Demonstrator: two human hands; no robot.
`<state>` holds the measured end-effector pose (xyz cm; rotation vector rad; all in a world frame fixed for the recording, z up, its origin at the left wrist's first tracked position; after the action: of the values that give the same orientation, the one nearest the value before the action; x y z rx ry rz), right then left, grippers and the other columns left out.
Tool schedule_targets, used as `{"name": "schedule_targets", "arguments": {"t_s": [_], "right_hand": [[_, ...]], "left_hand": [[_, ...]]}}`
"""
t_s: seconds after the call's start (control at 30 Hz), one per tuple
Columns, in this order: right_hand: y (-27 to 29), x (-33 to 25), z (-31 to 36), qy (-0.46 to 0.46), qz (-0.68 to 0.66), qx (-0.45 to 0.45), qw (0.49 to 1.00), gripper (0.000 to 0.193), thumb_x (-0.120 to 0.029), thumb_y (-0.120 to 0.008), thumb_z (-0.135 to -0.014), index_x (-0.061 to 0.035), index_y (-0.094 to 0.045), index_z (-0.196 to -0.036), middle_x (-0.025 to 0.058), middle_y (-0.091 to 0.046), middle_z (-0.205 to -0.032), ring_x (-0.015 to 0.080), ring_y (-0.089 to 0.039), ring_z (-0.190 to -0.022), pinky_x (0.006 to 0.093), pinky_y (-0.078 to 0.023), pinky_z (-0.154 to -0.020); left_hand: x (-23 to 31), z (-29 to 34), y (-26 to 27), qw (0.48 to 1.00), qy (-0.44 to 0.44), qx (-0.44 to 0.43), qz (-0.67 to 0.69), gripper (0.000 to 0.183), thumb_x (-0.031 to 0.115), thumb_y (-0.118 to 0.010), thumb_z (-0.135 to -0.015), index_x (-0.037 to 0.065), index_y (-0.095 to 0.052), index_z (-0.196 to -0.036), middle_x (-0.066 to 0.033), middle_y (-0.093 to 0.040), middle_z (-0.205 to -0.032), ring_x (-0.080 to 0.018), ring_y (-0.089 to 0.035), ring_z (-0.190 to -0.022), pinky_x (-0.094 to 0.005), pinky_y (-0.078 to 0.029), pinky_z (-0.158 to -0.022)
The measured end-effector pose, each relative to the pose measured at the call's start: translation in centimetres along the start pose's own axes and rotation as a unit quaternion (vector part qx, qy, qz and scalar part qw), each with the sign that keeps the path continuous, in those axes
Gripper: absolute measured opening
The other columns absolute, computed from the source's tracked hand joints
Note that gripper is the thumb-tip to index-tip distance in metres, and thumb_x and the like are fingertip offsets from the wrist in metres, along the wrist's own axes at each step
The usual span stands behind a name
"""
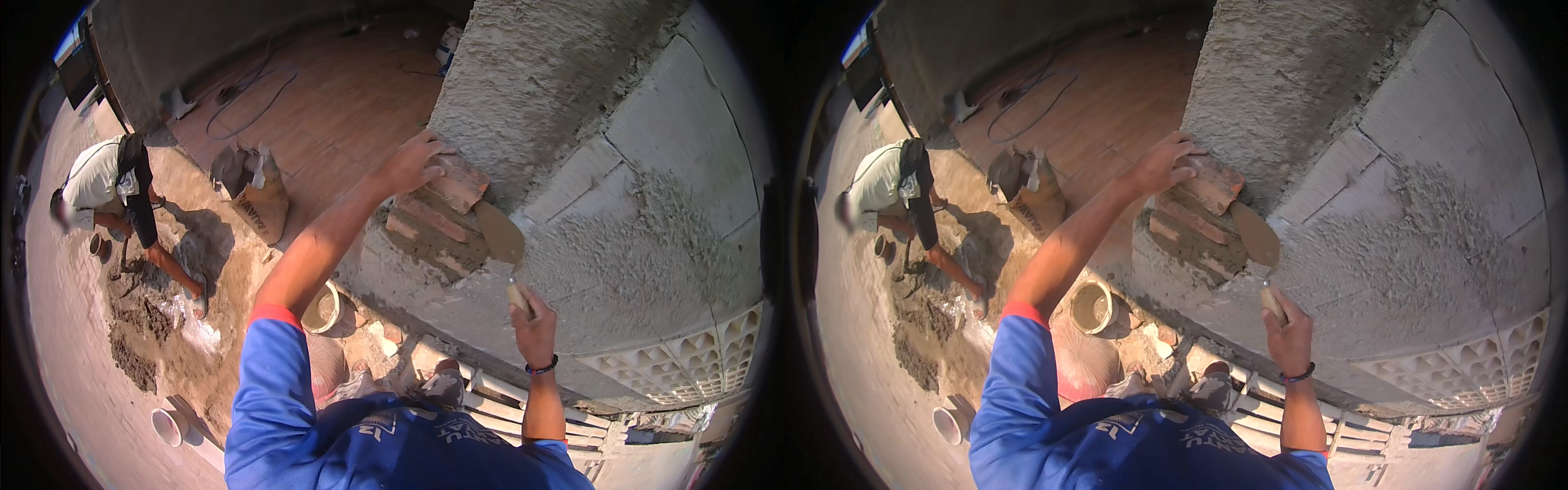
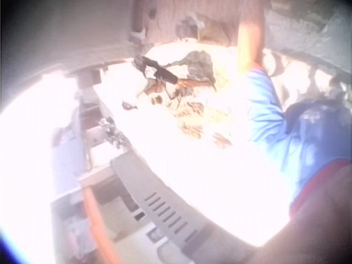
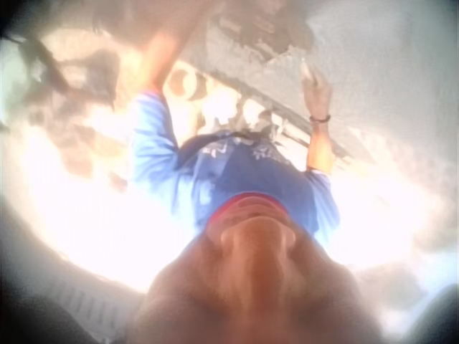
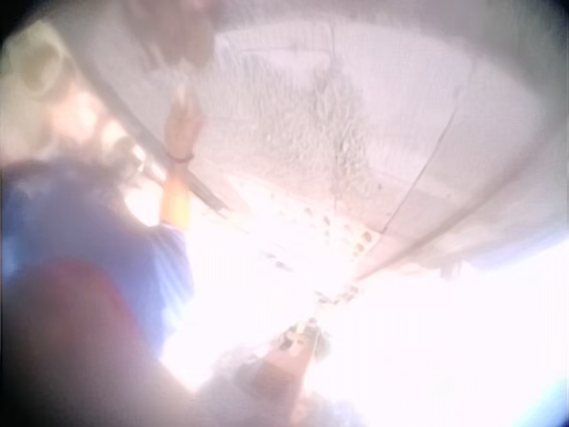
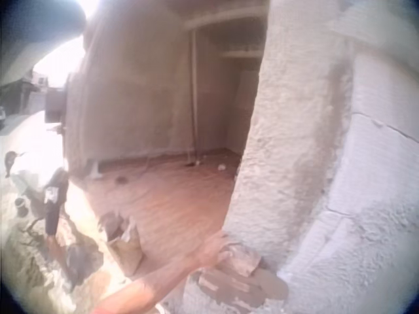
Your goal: The person scoops mortar from a bucket using a trowel and applies it to a brick wall. They place a red brick onto the mortar bed, press it into position, and tap it to align it with the existing structure. The person then uses the trowel to scrape away excess mortar from the joints.
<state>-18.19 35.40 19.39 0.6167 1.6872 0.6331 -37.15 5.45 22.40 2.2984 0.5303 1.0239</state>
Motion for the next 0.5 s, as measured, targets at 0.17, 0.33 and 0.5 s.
{"name": "schedule_targets", "arguments": {"t_s": [0.17, 0.33, 0.5], "right_hand": [[-0.9, 1.7, 0.5, 0.068, -0.032, 0.046, 0.996, 0.039, -0.008, -0.065, -0.090, 0.0021, -0.064, -0.127, 0.0053, -0.064, -0.082, 0.0085, -0.056, -0.065, 0.0260, -0.047, -0.059], [-1.4, 2.6, 0.8, 0.088, -0.014, 0.058, 0.994, 0.039, -0.010, -0.066, -0.090, 0.0027, -0.063, -0.127, 0.0056, -0.063, -0.081, 0.0087, -0.056, -0.066, 0.0262, -0.047, -0.059], [-1.6, 3.1, 1.1, 0.100, -0.028, 0.082, 0.991, 0.039, -0.012, -0.067, -0.090, 0.0031, -0.064, -0.125, 0.0073, -0.065, -0.084, 0.0101, -0.057, -0.069, 0.0279, -0.048, -0.063]], "left_hand": [[0.0, 0.4, 0.4, 0.999, 0.034, 0.036, 0.017, 0.044, 0.015, -0.073, -0.085, 0.012, -0.064, -0.128, -0.0171, -0.042, -0.140, -0.0388, -0.054, -0.121, -0.0457, -0.048, -0.100], [0.7, 0.9, 0.8, 0.997, 0.049, 0.061, -0.021, 0.044, 0.014, -0.074, -0.085, 0.013, -0.063, -0.128, -0.0173, -0.040, -0.143, -0.0395, -0.055, -0.120, -0.0466, -0.048, -0.099], [0.2, 1.2, 0.6, 0.996, 0.022, 0.086, -0.006, 0.049, 0.012, -0.075, -0.083, 0.015, -0.061, -0.130, -0.0171, -0.039, -0.144, -0.0394, -0.055, -0.121, -0.0460, -0.048, -0.100]]}}
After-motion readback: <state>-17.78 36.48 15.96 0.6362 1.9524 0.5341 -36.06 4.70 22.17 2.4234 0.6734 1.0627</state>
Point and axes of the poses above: each hand's wrist, its own z-axis away from the middle knuckle, its own y-axis out of the back of the hand, x = y × z, the point moved 10 cm from there along -z, towards the middle knuckle
